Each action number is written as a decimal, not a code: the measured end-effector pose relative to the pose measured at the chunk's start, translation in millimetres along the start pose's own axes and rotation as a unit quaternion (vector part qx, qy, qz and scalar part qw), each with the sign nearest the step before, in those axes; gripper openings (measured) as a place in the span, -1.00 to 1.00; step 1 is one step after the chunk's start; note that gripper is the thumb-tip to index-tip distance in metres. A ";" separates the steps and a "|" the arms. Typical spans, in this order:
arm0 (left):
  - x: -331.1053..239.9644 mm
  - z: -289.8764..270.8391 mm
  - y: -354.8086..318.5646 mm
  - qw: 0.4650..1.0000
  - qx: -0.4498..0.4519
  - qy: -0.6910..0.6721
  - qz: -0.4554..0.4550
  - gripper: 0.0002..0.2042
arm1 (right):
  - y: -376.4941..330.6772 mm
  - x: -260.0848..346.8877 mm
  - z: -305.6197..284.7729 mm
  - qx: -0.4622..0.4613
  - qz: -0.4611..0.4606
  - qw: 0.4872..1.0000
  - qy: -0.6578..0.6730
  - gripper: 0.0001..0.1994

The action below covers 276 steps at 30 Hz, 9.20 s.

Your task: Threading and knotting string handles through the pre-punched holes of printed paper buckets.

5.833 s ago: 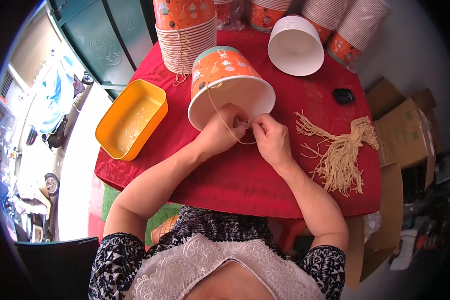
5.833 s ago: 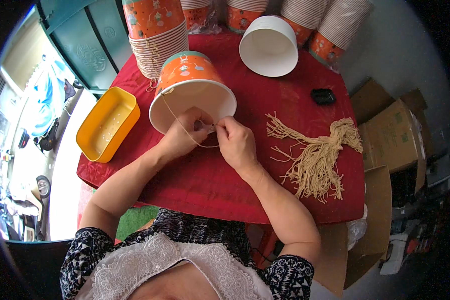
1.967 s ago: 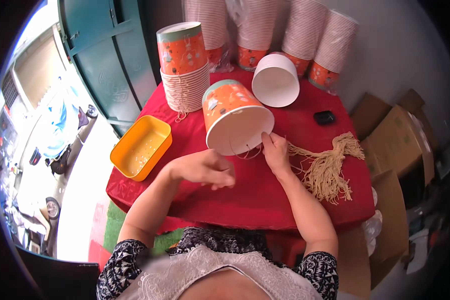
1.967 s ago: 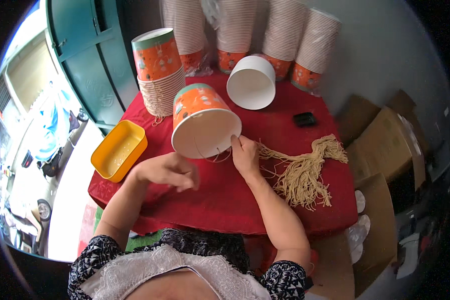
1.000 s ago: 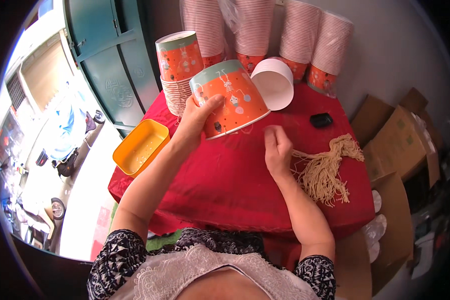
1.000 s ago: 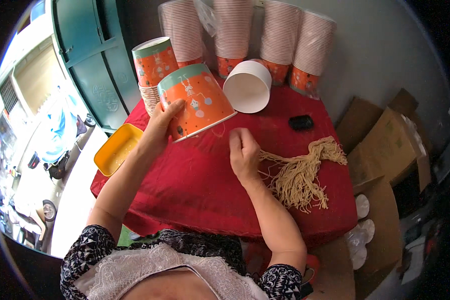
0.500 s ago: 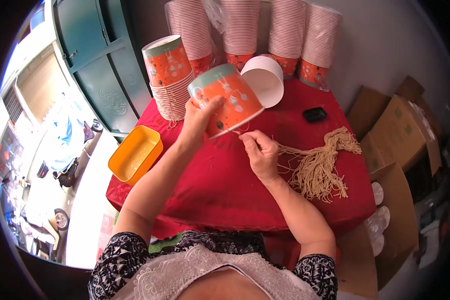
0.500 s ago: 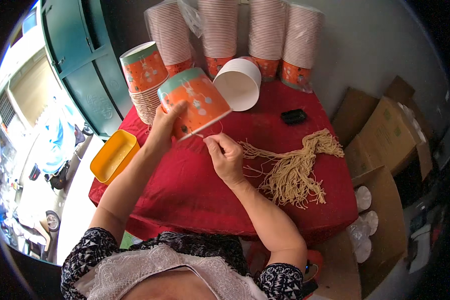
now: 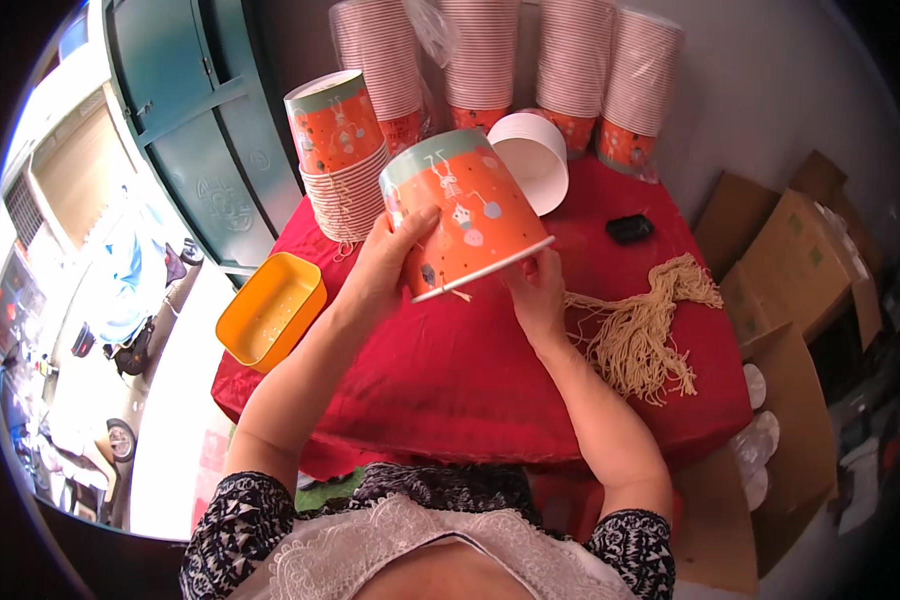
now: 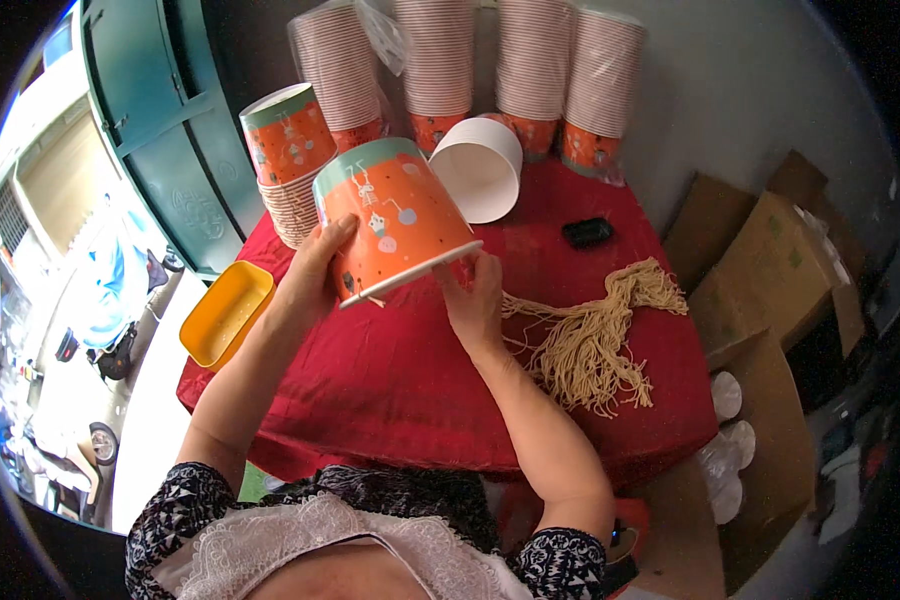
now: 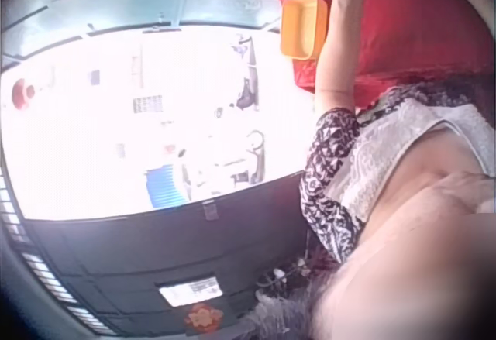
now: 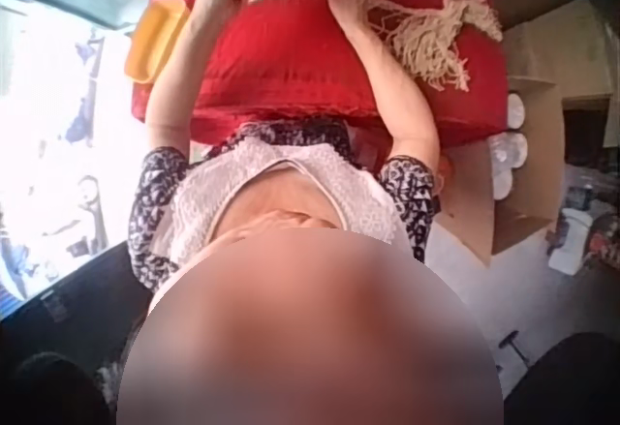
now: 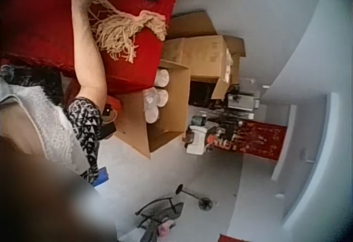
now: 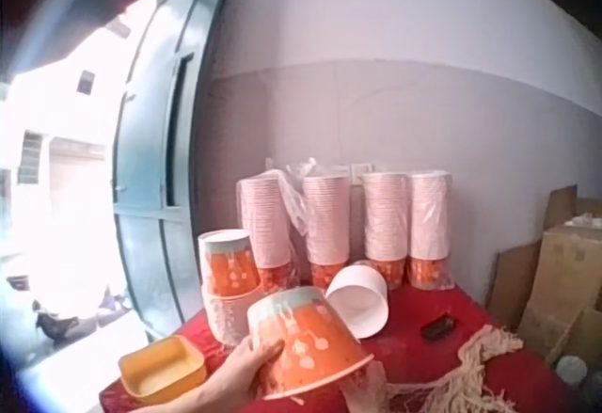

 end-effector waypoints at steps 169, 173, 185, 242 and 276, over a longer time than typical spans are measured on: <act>13.9 45.7 235.3 0.566 -0.075 0.679 0.461 -0.87 | -31.4 46.4 30.8 0.292 -0.227 0.927 -0.058 -0.90; 13.5 50.3 233.2 0.552 -0.044 0.690 0.465 -0.82 | -31.8 45.7 32.3 0.309 -0.231 0.920 -0.074 -0.90; 12.6 29.6 205.2 0.506 -0.004 0.743 0.438 -0.67 | -35.7 45.5 35.1 0.309 -0.232 0.922 -0.032 -0.83; 5.9 -9.7 -37.2 0.718 -0.026 0.585 0.376 -0.17 | 2.1 -20.4 10.8 0.050 0.161 0.955 0.245 -0.47; 63.3 -26.7 -20.4 0.521 -0.033 0.814 0.253 -0.86 | 32.1 -5.5 -78.8 0.400 0.111 0.880 -0.230 -0.90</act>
Point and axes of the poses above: each hand's wrist, its own y-axis towards the middle knuckle, its own z-axis out of the palm, x = y × z, the point moved 7 cm from there along y, towards the middle knuckle, and after that the axes turned 7 degrees about -z, right-handed, at the moved point
